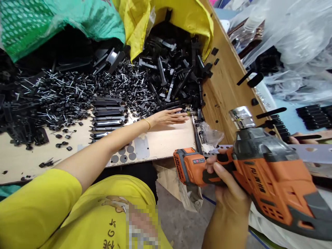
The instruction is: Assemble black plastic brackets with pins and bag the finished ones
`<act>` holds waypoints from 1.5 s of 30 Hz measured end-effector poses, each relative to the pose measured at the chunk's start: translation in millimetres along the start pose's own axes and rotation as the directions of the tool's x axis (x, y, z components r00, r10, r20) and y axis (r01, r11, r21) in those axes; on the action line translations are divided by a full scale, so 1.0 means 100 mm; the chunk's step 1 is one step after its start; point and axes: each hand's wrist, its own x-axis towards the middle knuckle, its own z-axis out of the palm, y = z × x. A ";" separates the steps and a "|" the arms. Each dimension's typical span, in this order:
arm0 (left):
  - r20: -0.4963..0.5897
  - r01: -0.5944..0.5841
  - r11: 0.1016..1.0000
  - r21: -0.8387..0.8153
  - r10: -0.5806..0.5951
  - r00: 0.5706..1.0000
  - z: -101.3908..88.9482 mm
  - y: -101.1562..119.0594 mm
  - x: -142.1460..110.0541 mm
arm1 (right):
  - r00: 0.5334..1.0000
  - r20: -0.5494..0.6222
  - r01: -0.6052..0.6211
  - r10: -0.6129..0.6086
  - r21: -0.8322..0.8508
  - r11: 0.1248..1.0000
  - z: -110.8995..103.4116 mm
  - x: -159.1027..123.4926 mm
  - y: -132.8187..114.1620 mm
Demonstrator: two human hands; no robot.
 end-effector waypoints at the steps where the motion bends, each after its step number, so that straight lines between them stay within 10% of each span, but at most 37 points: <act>1: -0.015 0.011 1.000 0.007 -0.011 1.000 -0.11 0.02 -0.11 | 1.000 0.031 -0.004 0.004 -0.007 1.000 0.03 0.00 0.00; 5: -0.211 0.294 0.956 0.023 -0.282 0.936 -0.40 0.15 -0.88 | 0.978 0.194 -0.057 0.070 -0.073 0.996 0.13 0.07 0.01; 11: -0.298 0.783 0.611 -0.116 -0.773 0.560 -0.11 0.60 -2.04 | 0.772 0.519 -0.196 0.367 -0.356 0.914 0.62 0.30 0.10; 20: -0.399 0.881 0.397 -0.258 -0.874 0.277 0.32 -0.13 -1.94 | 0.465 0.757 -0.059 0.459 -0.491 0.869 2.58 0.53 -0.16; 28: -0.357 0.870 0.386 -0.307 -0.894 0.271 0.40 -0.10 -1.94 | 0.345 0.785 0.263 0.515 -0.608 0.749 3.53 0.66 -0.18; 38: -0.346 0.866 0.395 -0.307 -0.894 0.285 0.40 -0.08 -1.93 | 0.280 0.755 0.322 0.593 -0.656 0.683 3.92 0.70 -0.09; 45: -0.362 0.860 0.396 -0.320 -0.891 0.276 0.40 -0.08 -1.91 | 0.331 0.758 0.429 0.562 -0.651 0.626 3.92 0.64 0.01</act>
